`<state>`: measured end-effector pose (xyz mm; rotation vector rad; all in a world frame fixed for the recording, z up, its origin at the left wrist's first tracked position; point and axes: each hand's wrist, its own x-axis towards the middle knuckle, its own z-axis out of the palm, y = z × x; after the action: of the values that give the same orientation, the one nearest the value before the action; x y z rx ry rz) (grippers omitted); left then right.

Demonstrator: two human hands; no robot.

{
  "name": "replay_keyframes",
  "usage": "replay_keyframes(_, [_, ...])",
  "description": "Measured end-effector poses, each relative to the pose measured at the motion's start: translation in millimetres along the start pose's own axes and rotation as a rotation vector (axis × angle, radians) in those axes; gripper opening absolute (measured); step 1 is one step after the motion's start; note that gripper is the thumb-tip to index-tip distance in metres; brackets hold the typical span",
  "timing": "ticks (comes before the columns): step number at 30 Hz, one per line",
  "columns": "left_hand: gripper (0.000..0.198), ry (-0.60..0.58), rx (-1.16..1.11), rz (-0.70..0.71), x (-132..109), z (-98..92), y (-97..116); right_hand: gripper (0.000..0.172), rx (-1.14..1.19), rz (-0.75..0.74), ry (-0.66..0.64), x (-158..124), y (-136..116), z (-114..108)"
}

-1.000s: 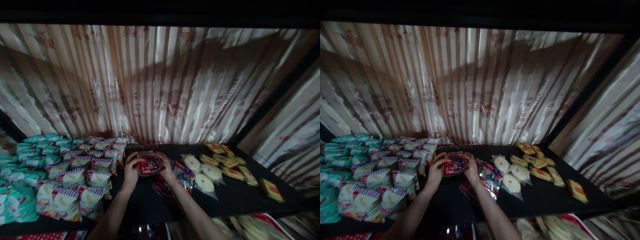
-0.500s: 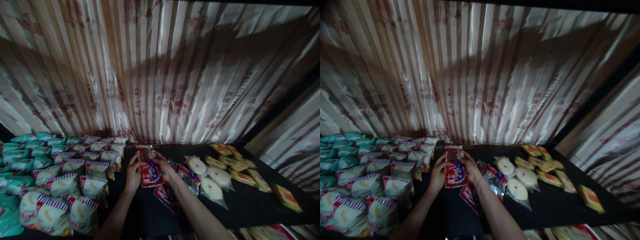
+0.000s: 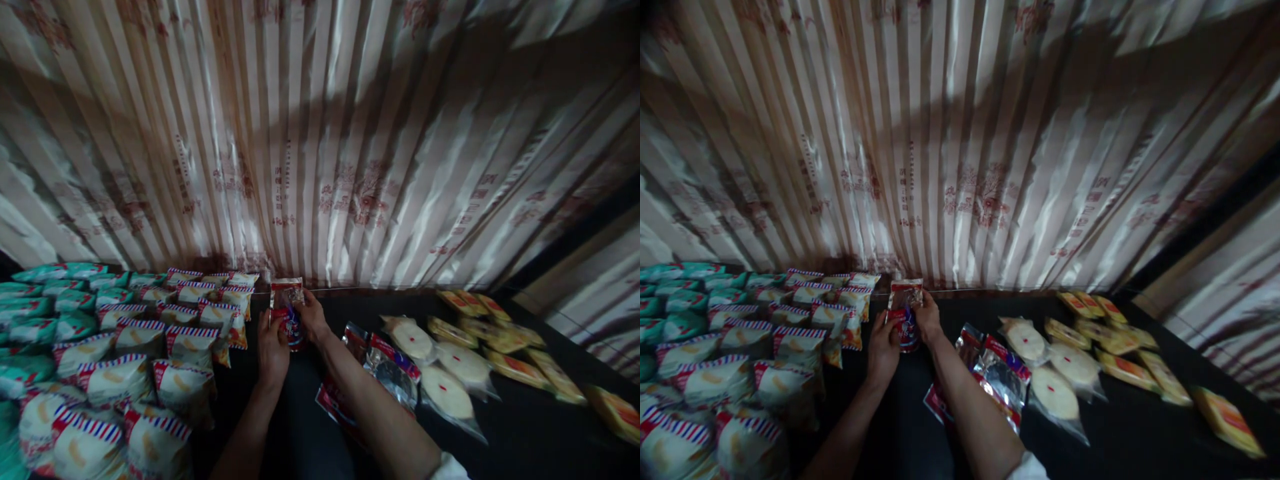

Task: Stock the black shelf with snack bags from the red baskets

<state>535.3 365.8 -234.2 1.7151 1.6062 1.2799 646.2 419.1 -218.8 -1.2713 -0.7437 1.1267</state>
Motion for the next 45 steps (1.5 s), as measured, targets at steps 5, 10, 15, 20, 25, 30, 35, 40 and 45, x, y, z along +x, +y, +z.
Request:
replay_keyframes(5, [0.042, 0.069, 0.066, 0.026, 3.1, 3.9, -19.8, 0.047, -0.411, -0.157, 0.036, 8.3, 12.1, 8.0])
replay_keyframes(10, [0.048, 0.05, 0.095, 0.028, -0.7, 6.9, -34.4, 0.051, -0.802, -0.322, 0.081, 3.8, 16.2, 13.2])
replay_keyframes(15, [0.049, 0.048, 0.116, 0.042, -4.8, 6.6, -39.3, 0.055, -0.869, -0.43, 0.061, 2.3, 21.2, 17.7])
replay_keyframes(20, [0.048, 0.046, 0.173, 0.091, -0.9, 4.7, -37.4, 0.041, -0.969, -0.474, 0.064, 6.2, 23.1, 20.0])
replay_keyframes(25, [0.05, 0.055, 0.208, 0.096, 3.3, 5.8, -35.9, 0.04, -1.032, -0.494, 0.078, 8.2, 25.2, 20.3])
replay_keyframes(30, [0.047, -0.004, 0.296, 0.103, 3.3, 3.0, -29.9, 0.039, -1.098, -0.56, 0.107, 6.0, 30.1, 20.0])
replay_keyframes(35, [0.045, -0.049, 0.388, 0.105, 1.6, -6.2, -18.4, 0.035, -1.151, -0.536, 0.141, -2.6, 25.2, 23.2])
replay_keyframes(40, [0.042, -0.066, 0.375, 0.173, -5.1, -14.9, -2.1, 0.037, -1.113, -0.614, 0.137, -26.5, 5.2, 8.8])
replay_keyframes(45, [0.036, -0.141, 0.208, 0.256, -35.0, -14.1, 20.7, 0.035, -1.18, -0.676, 0.17, -80.6, -16.1, -54.6])
